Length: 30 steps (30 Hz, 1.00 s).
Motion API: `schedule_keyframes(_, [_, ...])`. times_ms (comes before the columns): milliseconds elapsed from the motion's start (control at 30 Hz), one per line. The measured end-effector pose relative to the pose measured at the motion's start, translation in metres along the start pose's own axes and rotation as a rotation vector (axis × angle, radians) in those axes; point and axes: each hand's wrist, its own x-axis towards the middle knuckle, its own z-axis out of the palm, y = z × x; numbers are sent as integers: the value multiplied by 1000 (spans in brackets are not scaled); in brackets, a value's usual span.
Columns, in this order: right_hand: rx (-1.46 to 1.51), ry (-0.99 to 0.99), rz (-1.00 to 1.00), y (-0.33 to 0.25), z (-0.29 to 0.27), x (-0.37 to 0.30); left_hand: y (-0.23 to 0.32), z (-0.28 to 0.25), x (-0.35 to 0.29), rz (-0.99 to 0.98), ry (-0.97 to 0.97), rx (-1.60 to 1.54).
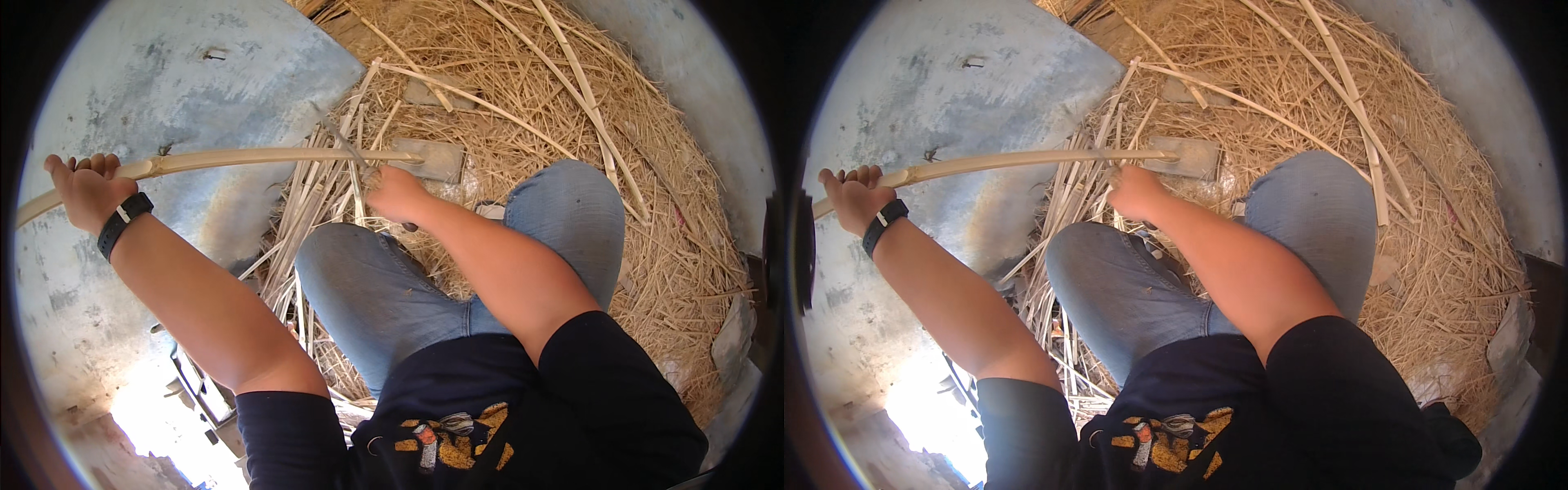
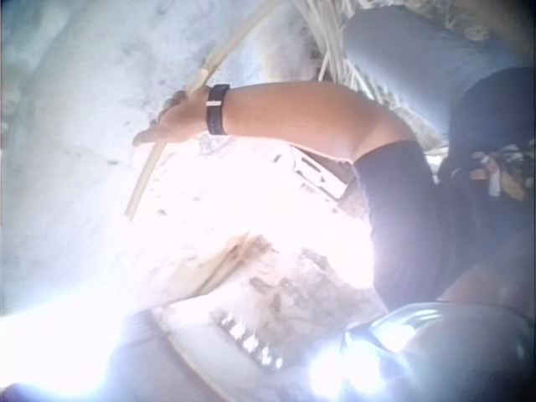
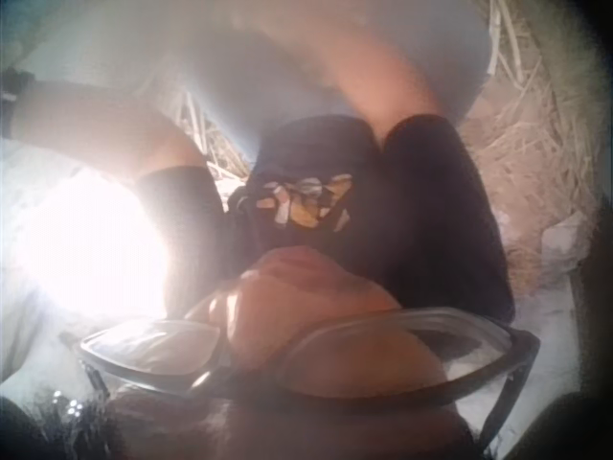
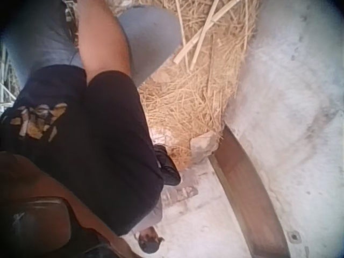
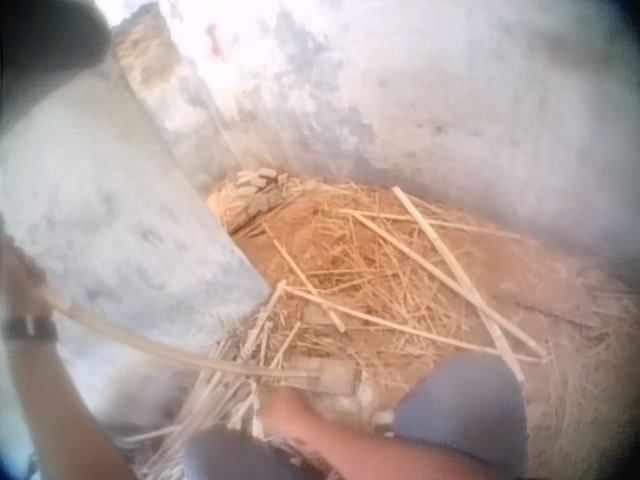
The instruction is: The person sits on a bed of straw and uses a knife to split long bamboo poles into thin strips. They hold the pole with one hand and use the knife to shave and split the material, creating a pile of bamboo strips.
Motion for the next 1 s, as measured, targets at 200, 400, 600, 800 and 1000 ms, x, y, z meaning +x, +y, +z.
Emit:
schedule_keyframes(200, [3,37,-123,-13,9,-16,2,6,-3,3,19,73])
schedule_keyframes(400, [-50,61,90,18,3,2,-7,1,12,-24,-11,23])
schedule_keyframes(600, [26,-10,-110,-6,12,-12,-9,-7,19,-10,-20,8])
schedule_keyframes(800, [-36,91,43,27,9,4,-1,1,0,-20,-6,-7])
schedule_keyframes(1000, [22,-13,-138,-17,13,-14,-7,-17,23,-46,-48,-27])
